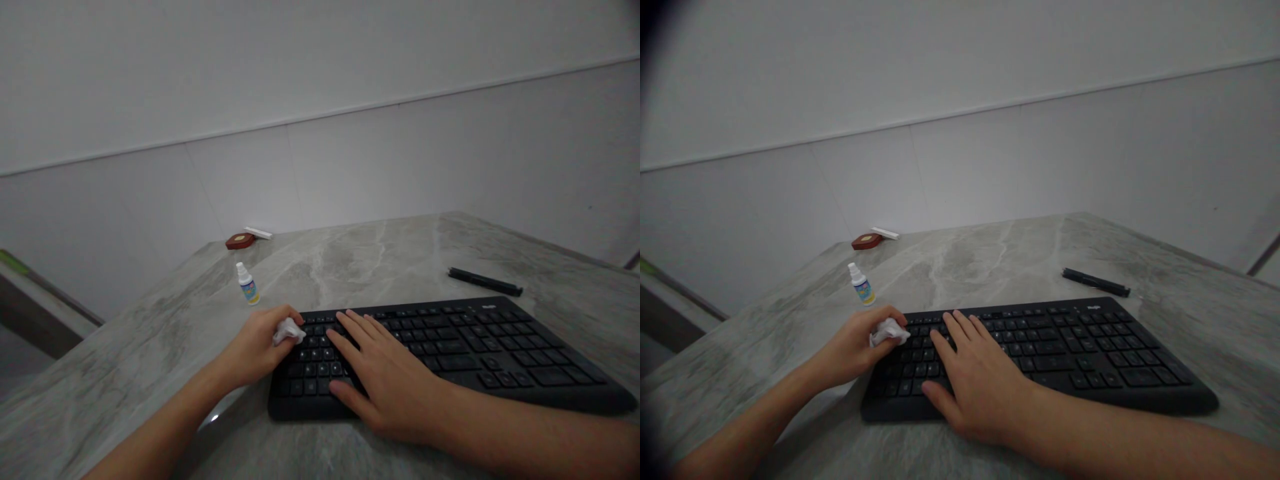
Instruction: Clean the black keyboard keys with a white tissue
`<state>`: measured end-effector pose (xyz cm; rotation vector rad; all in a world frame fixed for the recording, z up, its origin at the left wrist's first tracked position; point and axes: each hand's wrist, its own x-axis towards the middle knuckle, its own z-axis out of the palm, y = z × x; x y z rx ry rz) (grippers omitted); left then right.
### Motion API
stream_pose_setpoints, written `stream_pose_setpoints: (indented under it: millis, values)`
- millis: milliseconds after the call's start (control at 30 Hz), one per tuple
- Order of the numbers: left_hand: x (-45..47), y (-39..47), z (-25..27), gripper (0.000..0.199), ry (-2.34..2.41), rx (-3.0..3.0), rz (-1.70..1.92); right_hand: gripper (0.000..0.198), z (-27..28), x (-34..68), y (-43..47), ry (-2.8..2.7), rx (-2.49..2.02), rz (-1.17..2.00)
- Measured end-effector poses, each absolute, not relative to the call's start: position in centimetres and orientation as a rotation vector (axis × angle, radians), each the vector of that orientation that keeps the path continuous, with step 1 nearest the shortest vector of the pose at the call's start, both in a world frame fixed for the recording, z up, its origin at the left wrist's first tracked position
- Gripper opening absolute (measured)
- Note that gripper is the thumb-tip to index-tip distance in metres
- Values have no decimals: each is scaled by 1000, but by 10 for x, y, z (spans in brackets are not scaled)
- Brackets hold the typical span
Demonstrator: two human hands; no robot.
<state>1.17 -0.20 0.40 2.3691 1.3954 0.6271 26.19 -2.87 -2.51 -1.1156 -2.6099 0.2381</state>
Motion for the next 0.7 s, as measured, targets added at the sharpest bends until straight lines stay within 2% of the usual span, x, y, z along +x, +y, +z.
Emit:
stream_pose_setpoints:
  millis: [133, 300, 700]
  values:
    - [16, -4, 2, 18, 1269, 2388, 577, 67, -25, 262, -29, -2605, -1114, 240]
    - [18, -7, -1, 15, 1335, 2356, 685, 66, -27, 262, -28, -2597, -1096, 222]
    - [20, -5, 2, 11, 1277, 2386, 622, 66, -29, 262, -28, -2589, -1094, 205]
